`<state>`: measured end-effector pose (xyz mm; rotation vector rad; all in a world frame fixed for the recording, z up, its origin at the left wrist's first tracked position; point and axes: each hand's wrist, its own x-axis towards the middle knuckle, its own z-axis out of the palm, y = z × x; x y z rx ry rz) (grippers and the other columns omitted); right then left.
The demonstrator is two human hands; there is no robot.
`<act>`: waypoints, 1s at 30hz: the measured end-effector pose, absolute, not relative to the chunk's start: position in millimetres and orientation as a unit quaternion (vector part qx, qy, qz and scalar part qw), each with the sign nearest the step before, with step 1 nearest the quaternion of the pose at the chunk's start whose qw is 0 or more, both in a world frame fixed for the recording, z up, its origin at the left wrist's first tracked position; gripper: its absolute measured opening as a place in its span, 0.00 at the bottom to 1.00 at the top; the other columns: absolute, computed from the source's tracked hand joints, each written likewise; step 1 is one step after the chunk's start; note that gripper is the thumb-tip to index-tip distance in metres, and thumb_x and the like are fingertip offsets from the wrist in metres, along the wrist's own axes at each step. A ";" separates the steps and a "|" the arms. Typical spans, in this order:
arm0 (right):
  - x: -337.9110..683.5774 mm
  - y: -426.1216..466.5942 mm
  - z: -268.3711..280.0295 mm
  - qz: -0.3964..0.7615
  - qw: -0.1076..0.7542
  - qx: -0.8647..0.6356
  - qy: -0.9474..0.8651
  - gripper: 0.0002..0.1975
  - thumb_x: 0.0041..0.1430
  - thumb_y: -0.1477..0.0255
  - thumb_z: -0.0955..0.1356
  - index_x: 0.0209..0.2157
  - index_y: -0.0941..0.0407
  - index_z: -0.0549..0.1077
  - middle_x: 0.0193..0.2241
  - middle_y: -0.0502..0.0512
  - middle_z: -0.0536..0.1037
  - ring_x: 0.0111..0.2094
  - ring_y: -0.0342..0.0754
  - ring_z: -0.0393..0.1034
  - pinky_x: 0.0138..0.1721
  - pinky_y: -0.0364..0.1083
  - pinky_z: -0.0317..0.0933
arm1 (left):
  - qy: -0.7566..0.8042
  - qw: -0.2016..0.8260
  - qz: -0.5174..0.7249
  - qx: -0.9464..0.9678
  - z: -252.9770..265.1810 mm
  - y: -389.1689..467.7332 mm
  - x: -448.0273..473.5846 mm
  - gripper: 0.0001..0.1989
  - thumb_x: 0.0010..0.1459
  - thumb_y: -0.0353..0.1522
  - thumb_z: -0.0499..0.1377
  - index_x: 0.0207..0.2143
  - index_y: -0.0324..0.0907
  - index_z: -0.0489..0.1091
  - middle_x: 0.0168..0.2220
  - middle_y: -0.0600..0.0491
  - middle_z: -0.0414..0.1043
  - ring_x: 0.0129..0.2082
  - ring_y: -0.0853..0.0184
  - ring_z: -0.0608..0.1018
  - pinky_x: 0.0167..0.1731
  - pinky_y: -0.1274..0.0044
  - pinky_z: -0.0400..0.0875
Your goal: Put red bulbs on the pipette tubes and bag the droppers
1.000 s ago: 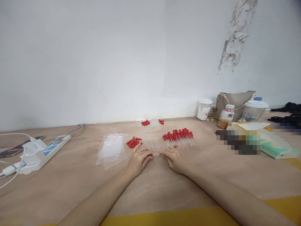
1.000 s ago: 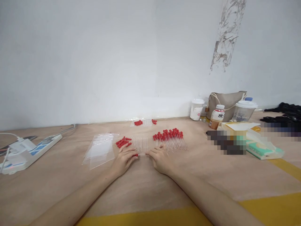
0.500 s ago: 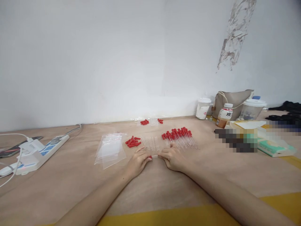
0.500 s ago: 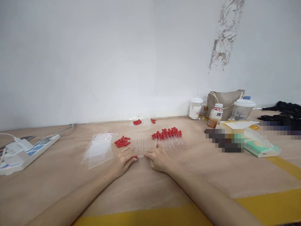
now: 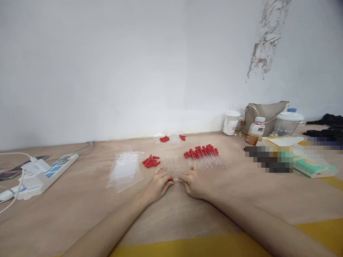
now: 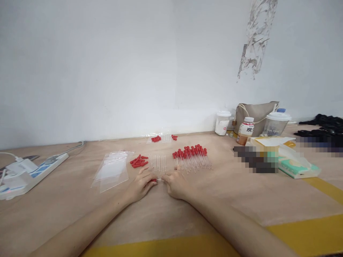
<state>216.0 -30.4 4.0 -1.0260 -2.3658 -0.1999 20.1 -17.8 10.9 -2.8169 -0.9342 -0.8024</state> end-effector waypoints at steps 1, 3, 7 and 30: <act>214.6 -30.4 3.4 -0.069 0.276 -0.383 -0.879 0.10 0.52 0.80 0.60 0.27 0.56 0.70 0.24 0.49 0.74 0.26 0.41 0.63 0.35 0.45 0.43 | -0.306 0.033 -0.261 -0.915 10.8 -18.0 20.1 0.08 0.60 0.31 0.47 0.32 0.42 0.65 0.28 0.54 0.71 0.31 0.68 0.72 0.52 0.64 0.51; 212.3 -30.0 2.4 -0.061 0.279 -0.385 -0.878 0.10 0.53 0.80 0.60 0.26 0.56 0.70 0.24 0.50 0.74 0.26 0.41 0.62 0.35 0.45 0.44 | -0.310 0.032 -0.258 -0.914 11.2 -18.2 19.9 0.08 0.60 0.31 0.47 0.32 0.42 0.65 0.28 0.55 0.71 0.31 0.69 0.72 0.52 0.64 0.50; 212.0 -29.7 4.4 -0.071 0.282 -0.377 -0.879 0.10 0.55 0.78 0.60 0.26 0.57 0.70 0.24 0.50 0.74 0.26 0.41 0.62 0.36 0.46 0.44 | -0.317 0.038 -0.262 -0.911 12.5 -16.7 19.5 0.07 0.59 0.30 0.49 0.32 0.42 0.65 0.29 0.55 0.71 0.31 0.69 0.72 0.53 0.63 0.47; 270.5 33.7 13.6 -0.023 0.285 -0.755 -0.591 0.15 0.49 0.62 0.61 0.19 0.55 0.70 0.21 0.53 0.74 0.28 0.49 0.66 0.41 0.52 0.45 | -0.505 0.088 -0.284 -0.810 3.7 22.3 -34.2 0.14 0.55 0.35 0.53 0.45 0.46 0.65 0.51 0.48 0.61 0.52 0.58 0.62 0.49 0.60 0.55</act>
